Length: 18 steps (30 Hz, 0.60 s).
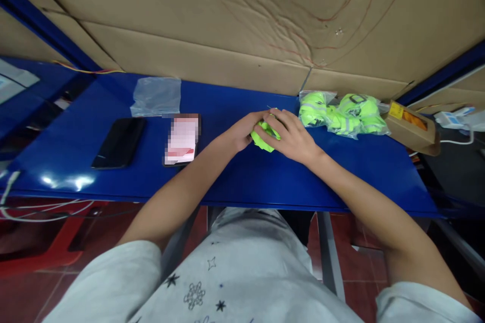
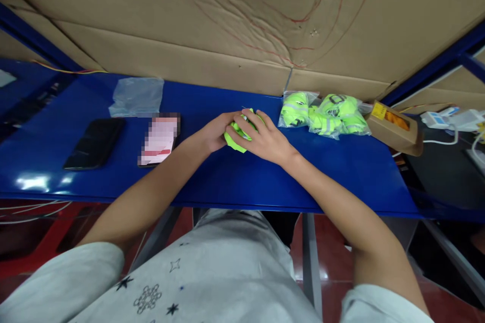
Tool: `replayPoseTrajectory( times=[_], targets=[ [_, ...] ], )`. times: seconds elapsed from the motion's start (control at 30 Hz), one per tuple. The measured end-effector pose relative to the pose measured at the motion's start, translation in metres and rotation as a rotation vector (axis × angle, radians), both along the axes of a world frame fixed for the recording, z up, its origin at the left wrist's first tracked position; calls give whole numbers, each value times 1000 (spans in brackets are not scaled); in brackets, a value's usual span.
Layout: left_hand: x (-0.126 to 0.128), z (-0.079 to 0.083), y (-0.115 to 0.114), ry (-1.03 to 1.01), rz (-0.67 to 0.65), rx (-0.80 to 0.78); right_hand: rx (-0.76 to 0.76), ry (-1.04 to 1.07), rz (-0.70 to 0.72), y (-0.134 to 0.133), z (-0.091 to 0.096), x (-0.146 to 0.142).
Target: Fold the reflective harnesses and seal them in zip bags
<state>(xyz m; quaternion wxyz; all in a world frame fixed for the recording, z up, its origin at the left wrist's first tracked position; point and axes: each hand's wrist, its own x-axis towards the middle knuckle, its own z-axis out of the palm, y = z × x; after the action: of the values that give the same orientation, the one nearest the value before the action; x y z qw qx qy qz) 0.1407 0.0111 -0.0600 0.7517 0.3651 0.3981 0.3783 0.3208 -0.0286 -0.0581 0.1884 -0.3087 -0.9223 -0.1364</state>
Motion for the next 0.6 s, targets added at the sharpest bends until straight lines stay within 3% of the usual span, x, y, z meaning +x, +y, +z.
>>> replayPoseTrajectory(
  times=[0.13, 0.27, 0.4, 0.53, 0.6],
  targets=[
    [2, 12, -9, -84, -134, -6, -67, 78, -9, -11, 12, 16],
    [1, 18, -16, -2, -194, -5, -58, 133, -41, -21, 16, 31],
    [-12, 24, -25, 66, -298, 86, -32, 82, -13, -28, 14, 28],
    [-56, 45, -32, 169, -363, 244, -143, 140, 38, -33, 7, 14],
    [-96, 55, -27, 380, -235, 456, -255, 244, 35, -31, -1, 11]
  ],
)
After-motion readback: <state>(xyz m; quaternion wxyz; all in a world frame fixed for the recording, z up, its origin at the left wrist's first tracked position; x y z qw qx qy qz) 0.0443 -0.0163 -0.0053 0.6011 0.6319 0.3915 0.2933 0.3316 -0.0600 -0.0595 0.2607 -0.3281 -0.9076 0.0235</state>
